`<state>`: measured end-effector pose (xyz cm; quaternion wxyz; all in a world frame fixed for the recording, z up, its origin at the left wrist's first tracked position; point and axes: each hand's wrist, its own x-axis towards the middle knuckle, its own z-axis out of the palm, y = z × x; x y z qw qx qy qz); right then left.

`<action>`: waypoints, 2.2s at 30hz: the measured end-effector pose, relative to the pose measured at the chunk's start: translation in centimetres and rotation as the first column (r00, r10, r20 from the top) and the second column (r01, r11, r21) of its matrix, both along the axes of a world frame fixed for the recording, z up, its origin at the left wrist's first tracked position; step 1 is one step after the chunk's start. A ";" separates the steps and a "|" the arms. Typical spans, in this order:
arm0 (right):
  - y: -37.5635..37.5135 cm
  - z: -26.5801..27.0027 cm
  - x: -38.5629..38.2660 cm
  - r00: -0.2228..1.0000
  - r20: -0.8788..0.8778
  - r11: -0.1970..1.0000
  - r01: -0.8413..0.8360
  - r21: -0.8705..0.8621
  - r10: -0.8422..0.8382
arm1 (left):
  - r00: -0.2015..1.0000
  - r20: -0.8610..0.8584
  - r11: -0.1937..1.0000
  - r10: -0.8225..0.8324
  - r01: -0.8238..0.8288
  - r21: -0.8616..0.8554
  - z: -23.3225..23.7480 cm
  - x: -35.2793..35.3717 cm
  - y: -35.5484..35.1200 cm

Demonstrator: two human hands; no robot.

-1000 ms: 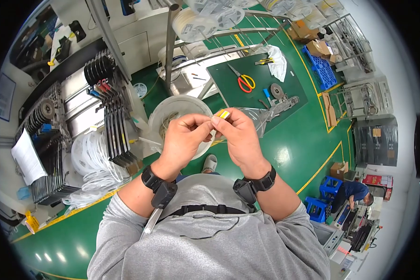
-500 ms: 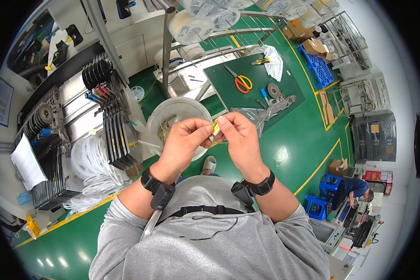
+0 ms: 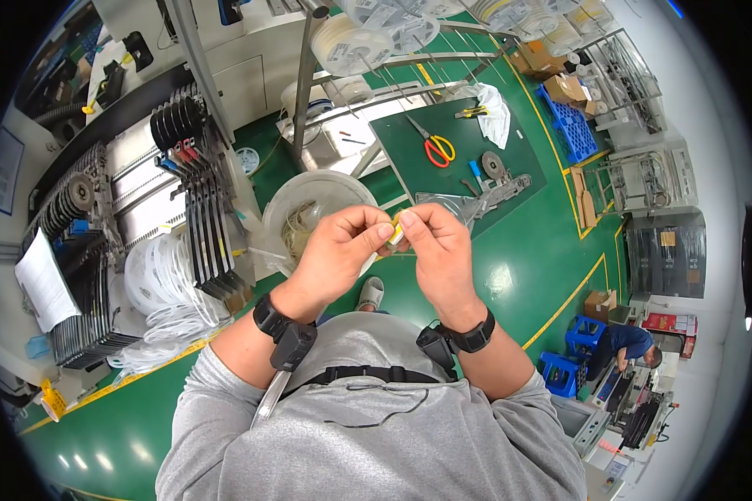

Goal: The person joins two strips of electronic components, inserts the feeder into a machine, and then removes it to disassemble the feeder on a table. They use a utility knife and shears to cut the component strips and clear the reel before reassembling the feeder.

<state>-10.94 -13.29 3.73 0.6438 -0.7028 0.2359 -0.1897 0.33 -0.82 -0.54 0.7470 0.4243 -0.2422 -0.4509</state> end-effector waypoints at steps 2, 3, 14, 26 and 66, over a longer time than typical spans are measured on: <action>0.0 0.1 0.0 1.000 0.013 0.999 0.003 0.033 -0.003 | 1.000 0.008 1.000 -0.006 0.006 0.004 -0.4 -0.1 -0.1; 0.0 0.2 0.0 1.000 0.027 0.998 0.006 0.068 -0.008 | 1.000 0.007 1.000 -0.005 0.005 0.004 -0.3 -0.1 0.0; -0.2 0.2 -0.9 0.999 0.028 0.998 0.027 -0.053 -0.026 | 0.992 -0.126 1.000 0.000 -0.002 -0.016 -0.6 -0.2 -0.4; 0.0 1.6 -0.6 0.998 0.041 0.929 0.062 -0.364 -0.051 | 0.979 0.095 0.982 0.179 -0.172 -0.080 0.7 -0.4 -1.4; -0.9 4.0 -0.2 0.986 0.093 0.353 0.040 -0.935 0.137 | 0.999 -0.022 0.995 0.042 -0.044 -0.085 1.1 0.2 -1.6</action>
